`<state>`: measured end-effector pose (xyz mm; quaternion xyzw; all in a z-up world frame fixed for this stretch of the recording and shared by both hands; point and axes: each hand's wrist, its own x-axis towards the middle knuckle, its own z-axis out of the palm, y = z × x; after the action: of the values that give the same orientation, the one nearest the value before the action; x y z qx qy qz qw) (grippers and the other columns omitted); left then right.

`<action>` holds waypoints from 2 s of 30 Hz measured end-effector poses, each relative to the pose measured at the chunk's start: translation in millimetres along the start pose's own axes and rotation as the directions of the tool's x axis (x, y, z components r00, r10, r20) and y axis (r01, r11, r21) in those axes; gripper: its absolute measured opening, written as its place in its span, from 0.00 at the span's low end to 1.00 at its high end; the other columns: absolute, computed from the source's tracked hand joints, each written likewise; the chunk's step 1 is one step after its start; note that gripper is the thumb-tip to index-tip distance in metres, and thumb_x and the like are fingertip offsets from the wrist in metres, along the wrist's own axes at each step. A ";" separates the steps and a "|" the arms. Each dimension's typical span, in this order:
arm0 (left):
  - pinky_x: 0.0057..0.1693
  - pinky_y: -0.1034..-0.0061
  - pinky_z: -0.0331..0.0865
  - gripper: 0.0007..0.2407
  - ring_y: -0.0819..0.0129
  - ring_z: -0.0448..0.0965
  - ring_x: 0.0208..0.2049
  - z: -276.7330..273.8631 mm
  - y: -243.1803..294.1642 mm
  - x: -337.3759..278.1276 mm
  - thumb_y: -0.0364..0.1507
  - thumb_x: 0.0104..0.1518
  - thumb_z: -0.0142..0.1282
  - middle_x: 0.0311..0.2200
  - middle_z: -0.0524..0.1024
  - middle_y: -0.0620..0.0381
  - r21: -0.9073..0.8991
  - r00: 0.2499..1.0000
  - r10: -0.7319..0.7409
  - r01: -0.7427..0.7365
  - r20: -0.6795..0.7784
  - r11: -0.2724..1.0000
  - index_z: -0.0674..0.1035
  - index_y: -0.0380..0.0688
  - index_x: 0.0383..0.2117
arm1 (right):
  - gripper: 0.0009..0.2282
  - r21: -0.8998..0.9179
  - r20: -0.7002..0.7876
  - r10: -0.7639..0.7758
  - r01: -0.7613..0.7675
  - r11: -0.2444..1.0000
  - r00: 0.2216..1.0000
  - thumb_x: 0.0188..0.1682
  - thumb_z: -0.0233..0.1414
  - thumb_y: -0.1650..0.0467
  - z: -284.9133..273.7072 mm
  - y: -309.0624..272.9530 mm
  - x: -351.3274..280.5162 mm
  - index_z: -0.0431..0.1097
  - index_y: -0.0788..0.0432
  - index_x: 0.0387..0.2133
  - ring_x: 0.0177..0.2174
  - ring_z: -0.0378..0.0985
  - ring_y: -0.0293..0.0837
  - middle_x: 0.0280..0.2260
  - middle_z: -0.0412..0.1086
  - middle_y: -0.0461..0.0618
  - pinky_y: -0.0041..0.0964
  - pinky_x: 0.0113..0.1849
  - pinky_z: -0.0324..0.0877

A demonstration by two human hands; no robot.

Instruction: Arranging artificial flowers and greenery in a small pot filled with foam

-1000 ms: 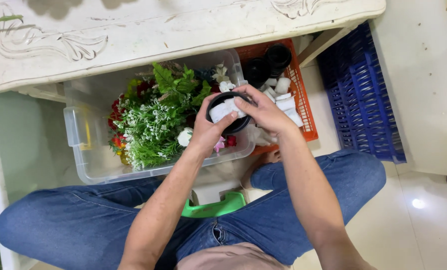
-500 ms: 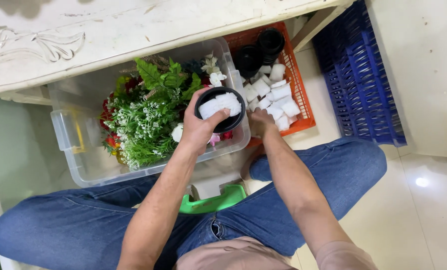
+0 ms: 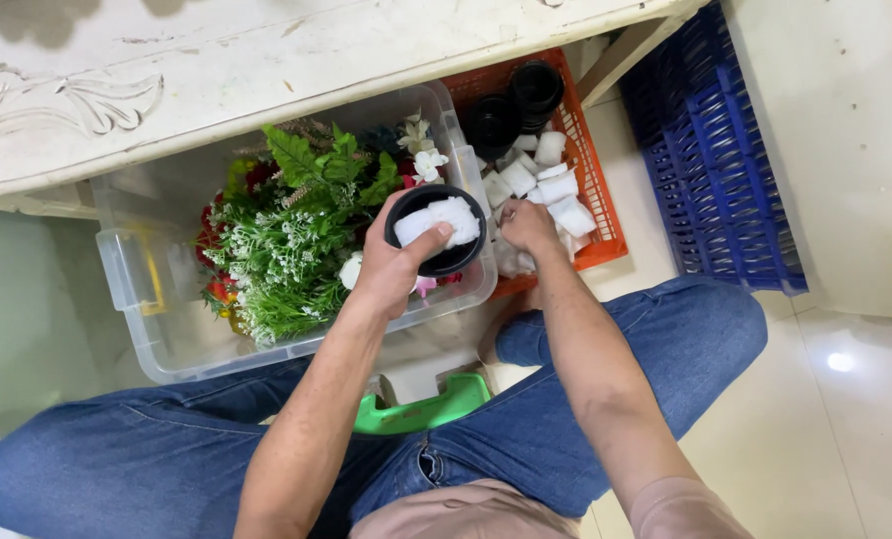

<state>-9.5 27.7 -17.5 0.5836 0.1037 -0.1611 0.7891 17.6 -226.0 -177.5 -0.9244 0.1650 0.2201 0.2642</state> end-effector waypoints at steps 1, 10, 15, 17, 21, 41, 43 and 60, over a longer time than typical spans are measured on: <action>0.45 0.58 0.80 0.22 0.58 0.76 0.45 2.5 2.8 -4.3 0.25 0.48 0.70 0.42 0.78 0.47 0.000 1.000 0.001 -0.001 -0.001 1.000 0.79 0.50 0.51 | 0.10 0.000 0.000 -0.001 0.001 1.000 1.000 0.45 0.48 0.65 -0.1 1.7 2.5 0.79 0.47 0.33 0.45 0.78 0.64 0.37 0.77 0.62 0.53 0.48 0.73; 0.49 0.61 0.78 0.24 0.62 0.75 0.46 8.1 26.7 -21.5 0.26 0.45 0.71 0.42 0.79 0.48 0.061 0.999 -0.042 0.041 0.025 0.997 0.79 0.48 0.52 | 0.21 -0.164 -0.074 -0.110 0.096 0.982 0.991 0.50 0.51 0.70 11.9 9.7 50.0 0.63 0.61 0.57 0.57 0.65 0.64 0.60 0.57 0.63 0.55 0.53 0.71; 0.53 0.62 0.77 0.25 0.65 0.76 0.47 12.2 34.4 -28.1 0.26 0.44 0.71 0.43 0.81 0.49 0.123 0.995 -0.096 0.091 0.034 0.988 0.80 0.50 0.53 | 0.31 -0.143 0.104 -0.032 0.047 0.989 0.994 0.50 0.49 0.72 -21.3 -27.9 40.7 0.47 0.56 0.69 0.62 0.57 0.73 0.72 0.28 0.59 0.61 0.64 0.59; 0.53 0.61 0.77 0.25 0.64 0.75 0.47 15.1 37.9 -27.9 0.26 0.44 0.71 0.43 0.81 0.48 0.119 0.994 -0.101 0.096 0.041 0.988 0.80 0.48 0.53 | 0.31 -0.197 0.114 -0.029 0.051 0.979 0.993 0.49 0.51 0.67 3.7 0.2 76.5 0.50 0.54 0.68 0.61 0.60 0.72 0.71 0.34 0.61 0.58 0.63 0.61; 0.53 0.60 0.76 0.25 0.63 0.74 0.48 14.9 36.8 -23.7 0.25 0.45 0.70 0.44 0.80 0.46 0.123 0.992 -0.115 0.108 0.055 0.987 0.79 0.47 0.54 | 0.30 -0.301 0.147 -0.031 0.075 0.951 0.989 0.49 0.52 0.55 -3.8 -8.1 68.0 0.59 0.52 0.64 0.59 0.67 0.63 0.61 0.63 0.62 0.54 0.61 0.62; 0.59 0.57 0.69 0.24 0.60 0.73 0.52 8.4 66.1 -35.0 0.29 0.46 0.70 0.46 0.78 0.47 0.209 0.988 -0.038 0.007 0.147 0.978 0.79 0.49 0.53 | 0.16 0.156 -0.259 0.011 0.031 0.987 0.966 0.40 0.65 0.68 46.6 80.3 117.0 0.77 0.50 0.43 0.51 0.73 0.63 0.46 0.68 0.57 0.53 0.52 0.71; 0.58 0.56 0.70 0.24 0.59 0.73 0.52 12.3 67.7 -33.6 0.29 0.46 0.70 0.46 0.78 0.46 0.196 0.985 -0.041 0.008 0.166 0.981 0.79 0.49 0.53 | 0.13 0.195 -0.338 -0.004 0.074 0.978 0.941 0.41 0.63 0.72 16.4 56.4 86.2 0.78 0.49 0.41 0.46 0.77 0.62 0.41 0.73 0.57 0.50 0.49 0.74; 0.54 0.58 0.75 0.15 0.60 0.75 0.48 5.3 74.7 -37.9 0.38 0.60 0.55 0.45 0.78 0.45 -0.008 0.997 -0.040 0.041 0.059 0.999 0.82 0.52 0.51 | 0.17 0.697 -0.560 -0.374 0.664 0.270 0.739 0.57 0.54 0.71 -153.7 -110.0 -119.5 0.63 0.66 0.56 0.24 0.75 0.43 0.35 0.70 0.59 0.36 0.23 0.78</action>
<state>-16.7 47.7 63.8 0.5726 0.0930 -0.1936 0.7912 11.7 -201.0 44.6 -0.6775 -0.0275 -0.1313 0.7232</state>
